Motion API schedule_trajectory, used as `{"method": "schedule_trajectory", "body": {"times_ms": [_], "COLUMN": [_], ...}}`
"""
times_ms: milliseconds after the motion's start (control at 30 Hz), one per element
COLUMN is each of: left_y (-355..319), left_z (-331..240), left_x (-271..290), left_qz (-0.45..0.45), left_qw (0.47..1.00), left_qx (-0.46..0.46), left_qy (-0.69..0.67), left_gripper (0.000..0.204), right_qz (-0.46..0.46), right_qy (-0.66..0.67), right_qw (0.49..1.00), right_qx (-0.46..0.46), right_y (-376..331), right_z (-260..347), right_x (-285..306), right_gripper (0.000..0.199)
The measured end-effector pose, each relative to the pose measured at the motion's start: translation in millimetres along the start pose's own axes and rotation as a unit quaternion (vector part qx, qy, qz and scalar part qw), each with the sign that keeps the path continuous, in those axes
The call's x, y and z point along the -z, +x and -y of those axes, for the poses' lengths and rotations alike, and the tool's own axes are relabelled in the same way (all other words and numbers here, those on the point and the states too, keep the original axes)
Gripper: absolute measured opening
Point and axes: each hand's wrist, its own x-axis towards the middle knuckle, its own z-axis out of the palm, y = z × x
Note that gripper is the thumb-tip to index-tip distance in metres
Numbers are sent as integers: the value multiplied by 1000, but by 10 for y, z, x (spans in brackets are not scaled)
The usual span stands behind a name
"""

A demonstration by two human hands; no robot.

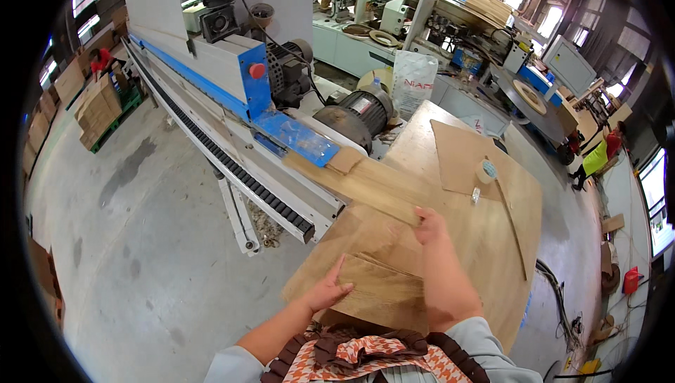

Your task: The person takes wooden boards from a worktable and stacks them onto a pallet by hand.

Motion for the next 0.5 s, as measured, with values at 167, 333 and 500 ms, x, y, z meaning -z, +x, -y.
{"method": "schedule_trajectory", "body": {"times_ms": [167, 333, 500], "left_y": [-32, -48, -89], "left_z": [-123, -110, -292], "left_x": [-12, -15, -43], "left_qz": [-12, -87, -74], "left_qw": [998, 994, 978], "left_qx": [58, 57, 68], "left_qy": [12, -23, -183], "left_gripper": [77, 60, 68], "right_qz": [-12, 6, -17], "right_qy": [-10, 7, 28], "right_qw": [995, 977, 974], "right_qx": [102, 212, 222], "right_y": [-640, -1884, -2676], "right_z": [682, 1041, 717], "right_x": [1128, 1488, 1758], "right_gripper": [31, 45, 50]}}
